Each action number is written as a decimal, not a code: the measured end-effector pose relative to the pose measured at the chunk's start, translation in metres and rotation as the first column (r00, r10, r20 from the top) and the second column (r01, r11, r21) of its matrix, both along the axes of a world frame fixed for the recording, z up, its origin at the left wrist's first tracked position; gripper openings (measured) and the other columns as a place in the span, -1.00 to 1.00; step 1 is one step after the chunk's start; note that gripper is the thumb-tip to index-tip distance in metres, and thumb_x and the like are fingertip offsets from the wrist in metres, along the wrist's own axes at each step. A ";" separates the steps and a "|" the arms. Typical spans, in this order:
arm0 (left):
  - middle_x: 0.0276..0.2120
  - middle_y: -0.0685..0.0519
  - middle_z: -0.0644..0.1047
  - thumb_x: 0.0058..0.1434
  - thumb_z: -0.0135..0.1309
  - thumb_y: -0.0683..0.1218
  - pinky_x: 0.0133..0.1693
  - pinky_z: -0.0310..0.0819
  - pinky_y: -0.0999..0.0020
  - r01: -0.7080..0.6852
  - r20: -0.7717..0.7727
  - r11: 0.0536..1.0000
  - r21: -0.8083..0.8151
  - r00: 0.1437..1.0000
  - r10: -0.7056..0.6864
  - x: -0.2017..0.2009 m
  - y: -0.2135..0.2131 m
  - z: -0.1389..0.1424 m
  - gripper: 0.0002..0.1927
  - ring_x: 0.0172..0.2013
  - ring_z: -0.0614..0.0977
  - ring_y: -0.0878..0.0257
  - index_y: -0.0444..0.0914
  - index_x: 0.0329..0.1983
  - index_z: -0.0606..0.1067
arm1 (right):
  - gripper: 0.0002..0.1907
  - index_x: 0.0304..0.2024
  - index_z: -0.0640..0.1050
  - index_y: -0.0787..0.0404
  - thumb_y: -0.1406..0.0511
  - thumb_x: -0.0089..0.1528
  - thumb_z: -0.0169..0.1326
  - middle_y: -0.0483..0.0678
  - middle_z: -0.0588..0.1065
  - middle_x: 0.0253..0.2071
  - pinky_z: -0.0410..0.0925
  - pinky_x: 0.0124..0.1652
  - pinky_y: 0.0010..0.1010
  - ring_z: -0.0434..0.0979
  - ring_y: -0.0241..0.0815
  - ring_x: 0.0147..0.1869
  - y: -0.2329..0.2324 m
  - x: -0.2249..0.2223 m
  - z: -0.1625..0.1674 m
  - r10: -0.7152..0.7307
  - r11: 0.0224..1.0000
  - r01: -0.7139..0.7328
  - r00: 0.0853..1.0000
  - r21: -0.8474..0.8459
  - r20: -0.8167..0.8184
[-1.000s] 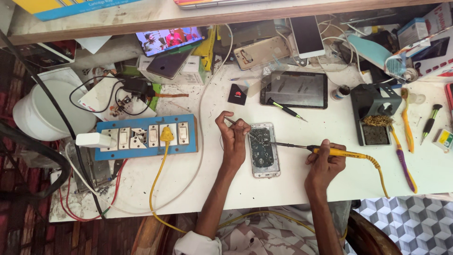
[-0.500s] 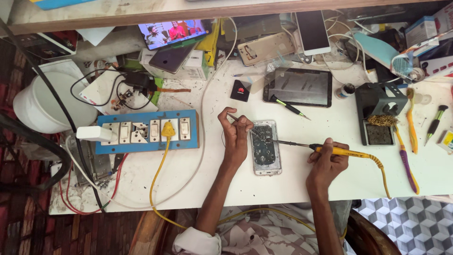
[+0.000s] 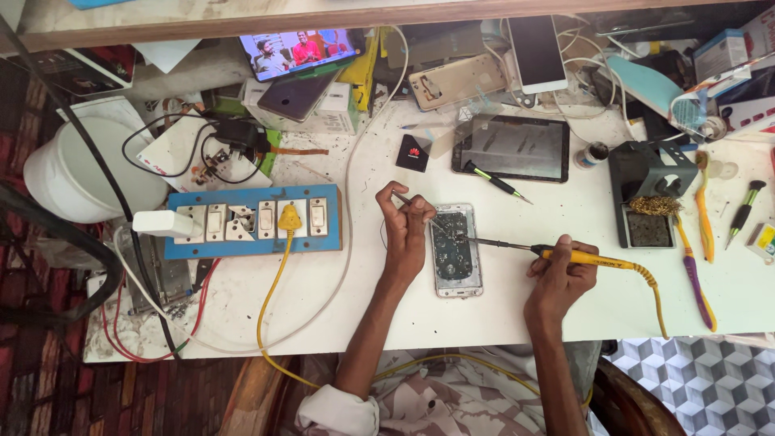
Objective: The person uses a soldering iron and solder wire to work on a smartphone motherboard. They repeatedly apply heat and solder to various points on the circuit board while holding the device steady with the other hand.
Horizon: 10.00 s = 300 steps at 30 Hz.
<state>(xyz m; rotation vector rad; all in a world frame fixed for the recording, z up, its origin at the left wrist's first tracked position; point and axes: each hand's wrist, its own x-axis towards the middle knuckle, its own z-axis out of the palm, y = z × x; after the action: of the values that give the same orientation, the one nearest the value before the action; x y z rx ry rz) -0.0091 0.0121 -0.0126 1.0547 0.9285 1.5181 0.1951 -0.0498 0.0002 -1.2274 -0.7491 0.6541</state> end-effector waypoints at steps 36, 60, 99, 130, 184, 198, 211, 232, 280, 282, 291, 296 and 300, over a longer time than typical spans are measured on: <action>-0.45 0.13 0.24 0.56 -0.19 0.05 -0.18 0.26 0.35 0.025 0.006 1.000 0.005 1.000 -0.025 -0.002 0.001 0.001 -0.65 -0.33 0.33 0.33 -0.16 0.22 0.04 | -0.82 -0.18 0.31 0.21 0.32 0.53 -0.05 -0.11 0.34 -0.49 0.29 -0.49 -0.51 0.30 -0.39 -0.54 -0.001 0.000 0.001 -0.018 1.000 0.018 1.000 0.016 -0.025; -0.42 0.13 0.24 0.59 -0.22 0.00 -0.15 0.26 0.37 0.021 0.013 0.997 0.070 1.000 -0.022 0.003 0.003 0.003 -0.69 -0.32 0.31 0.33 -0.19 0.24 0.05 | -0.80 -0.14 0.28 0.23 0.28 0.55 -0.08 -0.10 0.33 -0.49 0.30 -0.43 -0.52 0.31 -0.37 -0.52 -0.004 -0.005 0.012 0.055 0.999 -0.054 0.992 -0.006 0.111; -0.45 0.11 0.25 0.59 -0.23 0.01 -0.13 0.26 0.36 0.034 -0.018 0.997 0.062 0.999 -0.033 0.003 0.005 0.005 -0.69 -0.33 0.30 0.32 -0.19 0.23 0.05 | -0.82 -0.11 0.28 0.20 0.26 0.54 -0.09 -0.12 0.35 -0.48 0.25 -0.48 -0.56 0.38 -0.36 -0.51 -0.006 -0.005 0.013 0.043 0.999 -0.043 0.976 -0.007 0.215; -0.45 0.09 0.32 0.57 -0.20 0.04 -0.09 0.34 0.34 0.022 0.000 0.997 0.078 1.000 -0.022 0.005 0.004 0.002 -0.64 -0.32 0.37 0.31 -0.21 0.24 0.05 | -0.76 -0.07 0.29 0.22 0.19 0.56 -0.08 -0.11 0.35 -0.47 0.25 -0.45 -0.57 0.39 -0.37 -0.49 -0.005 -0.005 0.013 0.049 0.998 -0.042 0.979 -0.040 0.197; -0.40 0.10 0.29 0.56 -0.22 -0.12 -0.12 0.30 0.36 0.056 0.058 0.997 0.053 0.997 -0.059 0.006 -0.004 -0.006 -0.70 -0.30 0.32 0.31 -0.21 0.26 0.07 | -0.76 -0.27 0.32 0.21 0.30 0.48 0.00 -0.14 0.28 -0.54 0.23 -0.55 -0.49 0.25 -0.39 -0.60 0.000 0.006 -0.005 -0.073 0.997 0.074 0.997 0.024 -0.027; -0.41 0.07 0.31 0.58 -0.26 -0.16 -0.17 0.32 0.39 0.041 -0.108 0.989 0.140 0.994 -0.026 0.006 -0.005 -0.008 -0.74 -0.33 0.34 0.32 -0.25 0.26 0.08 | -0.78 -0.33 0.28 0.19 0.40 0.43 -0.05 -0.19 0.22 -0.60 0.11 -0.64 -0.55 0.12 -0.44 -0.66 -0.003 0.000 0.005 -0.136 0.987 0.133 0.990 -0.087 -0.026; -0.42 0.07 0.31 0.59 -0.30 -0.16 -0.20 0.30 0.39 0.031 -0.169 0.989 0.144 0.986 -0.007 0.005 -0.009 -0.011 -0.74 -0.36 0.32 0.32 -0.20 0.27 0.04 | -0.87 -0.24 0.31 0.21 0.41 0.42 -0.05 -0.19 0.26 -0.48 0.15 -0.55 -0.57 0.18 -0.44 -0.53 -0.009 0.001 -0.005 -0.231 0.972 0.230 0.973 -0.045 -0.003; -0.46 0.09 0.30 0.62 -0.32 -0.05 -0.14 0.28 0.33 -0.016 -0.115 0.987 0.161 0.993 0.035 0.000 -0.005 -0.003 -0.74 -0.36 0.33 0.31 -0.16 0.28 0.02 | -0.84 -0.26 0.30 0.18 0.34 0.43 -0.04 -0.19 0.25 -0.45 0.16 -0.52 -0.52 0.19 -0.42 -0.49 -0.005 0.004 -0.005 -0.240 0.962 0.237 0.971 -0.136 -0.005; -0.44 0.08 0.33 0.59 -0.32 -0.17 -0.13 0.30 0.33 -0.006 -0.087 0.986 0.166 0.996 0.021 0.001 -0.009 -0.003 -0.76 -0.34 0.35 0.30 -0.18 0.24 0.01 | -0.81 -0.28 0.31 0.21 0.38 0.46 -0.05 -0.19 0.26 -0.51 0.15 -0.54 -0.56 0.15 -0.43 -0.56 -0.004 -0.001 0.006 -0.154 0.983 0.153 0.988 -0.103 0.004; -0.42 0.08 0.32 0.58 -0.32 -0.18 -0.12 0.30 0.32 0.007 -0.058 0.987 0.158 0.998 0.002 0.001 -0.010 -0.003 -0.76 -0.34 0.35 0.30 -0.18 0.24 0.01 | -0.81 -0.28 0.30 0.21 0.39 0.46 -0.06 -0.18 0.27 -0.52 0.17 -0.54 -0.55 0.17 -0.43 -0.57 -0.004 -0.002 0.007 -0.161 0.981 0.162 0.987 -0.110 0.015; -0.39 0.06 0.29 0.60 -0.32 -0.18 -0.12 0.29 0.33 0.045 -0.055 0.985 0.165 0.998 -0.037 0.004 -0.014 -0.010 -0.80 -0.30 0.32 0.29 -0.15 0.18 0.01 | -0.82 -0.26 0.31 0.19 0.33 0.42 0.01 -0.19 0.26 -0.52 0.19 -0.56 -0.55 0.18 -0.42 -0.58 -0.004 0.002 0.002 -0.231 0.964 0.226 0.973 -0.141 -0.020; -0.36 0.05 0.31 0.60 -0.31 -0.20 -0.11 0.32 0.32 0.049 -0.074 0.979 0.199 0.997 -0.035 0.005 -0.015 -0.014 -0.79 -0.31 0.34 0.29 -0.14 0.18 0.01 | -0.79 -0.26 0.29 0.20 0.34 0.45 0.01 -0.18 0.24 -0.50 0.16 -0.55 -0.55 0.15 -0.41 -0.57 -0.007 0.002 0.000 -0.219 0.969 0.214 0.976 -0.126 -0.021; -0.36 0.04 0.31 0.60 -0.31 -0.20 -0.12 0.33 0.31 0.049 -0.056 0.975 0.218 0.998 -0.038 0.007 -0.015 -0.016 -0.79 -0.31 0.34 0.28 -0.15 0.18 0.01 | -0.82 -0.25 0.30 0.18 0.33 0.43 -0.01 -0.20 0.22 -0.52 0.17 -0.56 -0.55 0.14 -0.43 -0.58 -0.009 0.002 0.000 -0.235 0.962 0.227 0.971 -0.151 -0.041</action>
<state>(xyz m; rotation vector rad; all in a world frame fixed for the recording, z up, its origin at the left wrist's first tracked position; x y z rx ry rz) -0.0025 -0.0026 -0.0287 1.2686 0.7794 1.5891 0.1974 -0.0587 0.0002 -1.3987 -0.5058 0.5560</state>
